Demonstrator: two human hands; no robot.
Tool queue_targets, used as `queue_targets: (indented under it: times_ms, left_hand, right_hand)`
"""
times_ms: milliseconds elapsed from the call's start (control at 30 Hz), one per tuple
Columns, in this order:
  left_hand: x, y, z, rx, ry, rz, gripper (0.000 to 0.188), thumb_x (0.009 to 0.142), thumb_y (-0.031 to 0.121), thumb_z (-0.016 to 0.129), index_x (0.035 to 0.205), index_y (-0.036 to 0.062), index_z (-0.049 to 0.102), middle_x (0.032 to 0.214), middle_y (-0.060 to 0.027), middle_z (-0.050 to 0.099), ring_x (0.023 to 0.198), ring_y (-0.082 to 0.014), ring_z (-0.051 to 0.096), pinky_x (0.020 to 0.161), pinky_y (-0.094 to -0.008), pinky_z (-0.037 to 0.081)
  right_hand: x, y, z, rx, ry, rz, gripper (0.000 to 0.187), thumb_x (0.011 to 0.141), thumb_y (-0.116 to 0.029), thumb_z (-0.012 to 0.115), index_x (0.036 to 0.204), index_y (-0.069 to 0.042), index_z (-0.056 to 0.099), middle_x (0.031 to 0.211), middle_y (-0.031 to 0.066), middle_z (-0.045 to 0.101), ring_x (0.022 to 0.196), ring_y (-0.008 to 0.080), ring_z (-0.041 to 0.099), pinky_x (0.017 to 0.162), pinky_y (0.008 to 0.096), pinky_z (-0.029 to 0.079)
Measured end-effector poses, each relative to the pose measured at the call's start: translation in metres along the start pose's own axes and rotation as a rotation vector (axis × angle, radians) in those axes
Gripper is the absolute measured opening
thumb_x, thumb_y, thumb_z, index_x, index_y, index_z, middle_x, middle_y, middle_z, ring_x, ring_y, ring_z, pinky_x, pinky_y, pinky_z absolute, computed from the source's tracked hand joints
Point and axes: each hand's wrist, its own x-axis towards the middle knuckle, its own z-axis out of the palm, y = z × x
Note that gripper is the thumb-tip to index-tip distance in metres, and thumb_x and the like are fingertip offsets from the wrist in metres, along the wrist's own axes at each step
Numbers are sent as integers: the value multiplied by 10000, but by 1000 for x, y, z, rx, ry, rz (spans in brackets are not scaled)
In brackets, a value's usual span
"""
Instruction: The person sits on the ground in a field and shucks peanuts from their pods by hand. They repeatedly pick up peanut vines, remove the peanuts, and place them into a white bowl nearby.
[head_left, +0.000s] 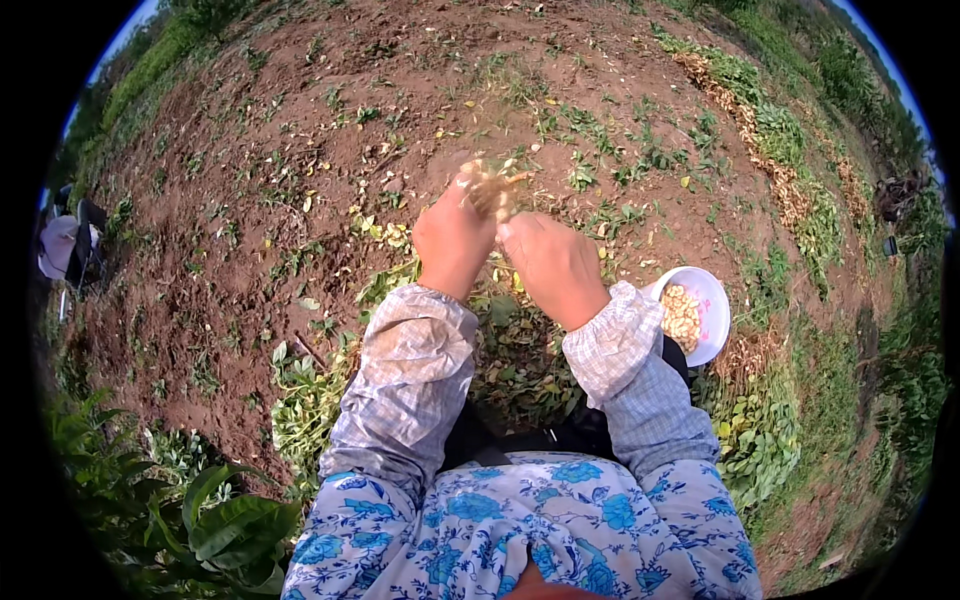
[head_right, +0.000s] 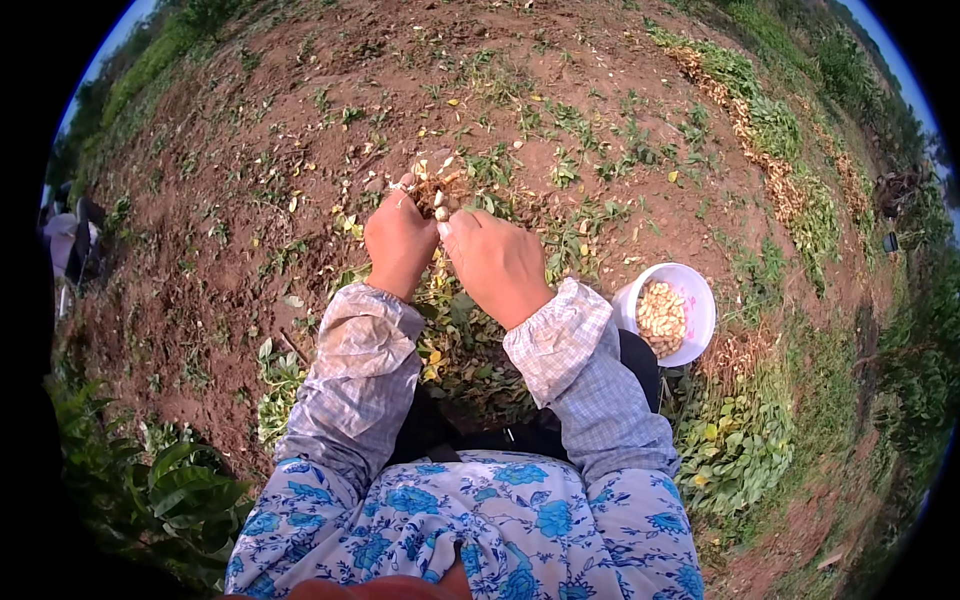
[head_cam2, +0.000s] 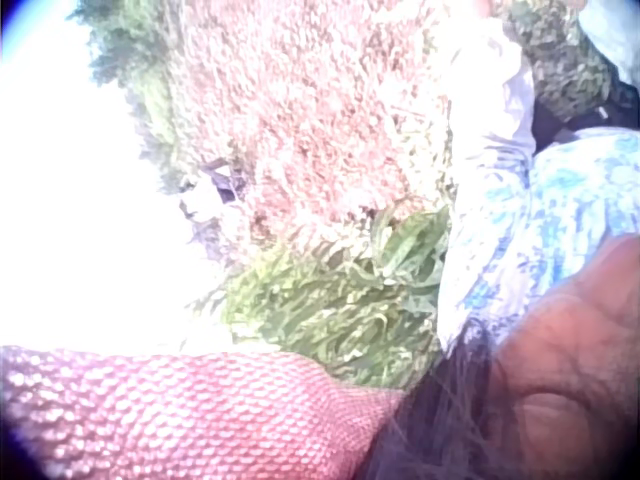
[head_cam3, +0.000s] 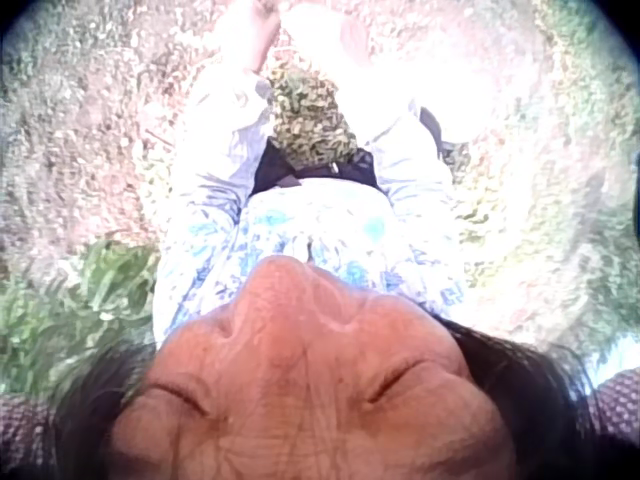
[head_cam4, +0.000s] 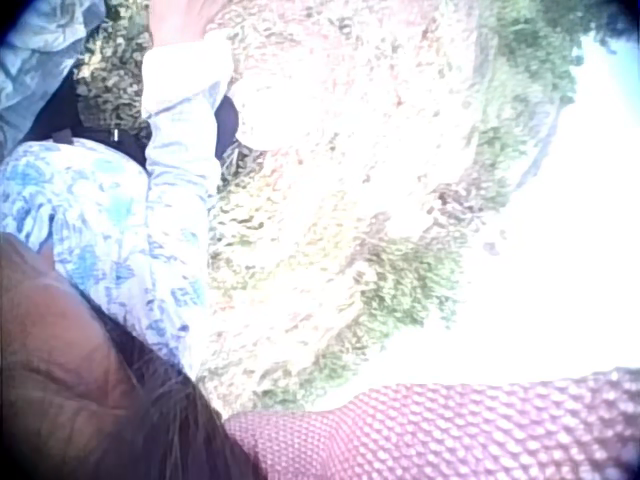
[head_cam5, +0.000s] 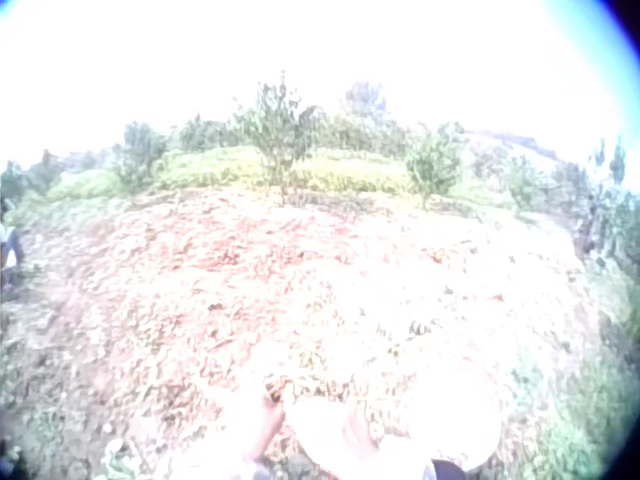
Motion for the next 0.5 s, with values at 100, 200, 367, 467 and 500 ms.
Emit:
queue_targets:
  times_ms: [100,200,367,467,500]
  left_hand:
    - [4,-10,6,5,-25,-26,390,705,247,734,1007,15,650,775,-174,656,730,-353,642,651,-436,496]
    - [16,-21,0,77,-83,-214,359,711,239,730,997,31,668,778,-157,666,732,-336,651,655,-412,495]
    - [21,-46,11,-101,-4,-225,304,689,267,764,766,9,624,718,-163,661,678,-325,650,627,-397,496]
    - [8,-20,4,40,-25,-163,325,683,295,773,789,20,635,702,-151,656,661,-325,646,615,-402,494]
    - [5,-17,5,41,-20,-124,351,681,328,780,786,30,626,689,-143,649,654,-325,644,610,-408,491]
  right_hand:
    - [-5,-1,-5,99,-4,-18,244,940,-260,518,851,-42,583,738,130,617,656,335,615,562,437,490]
    - [-20,-11,-13,435,-133,98,218,946,-216,512,888,-26,601,684,98,607,617,247,621,539,369,492]
    - [-37,-4,-7,1092,-164,440,219,966,-188,510,1034,8,577,724,20,582,611,81,562,556,231,466]
    - [-21,5,-10,1003,-67,448,280,954,-252,560,1074,2,555,750,13,563,635,92,541,567,249,462]
    - [-14,7,0,912,-13,362,285,944,-268,580,1054,-5,566,741,22,556,632,100,544,562,270,468]
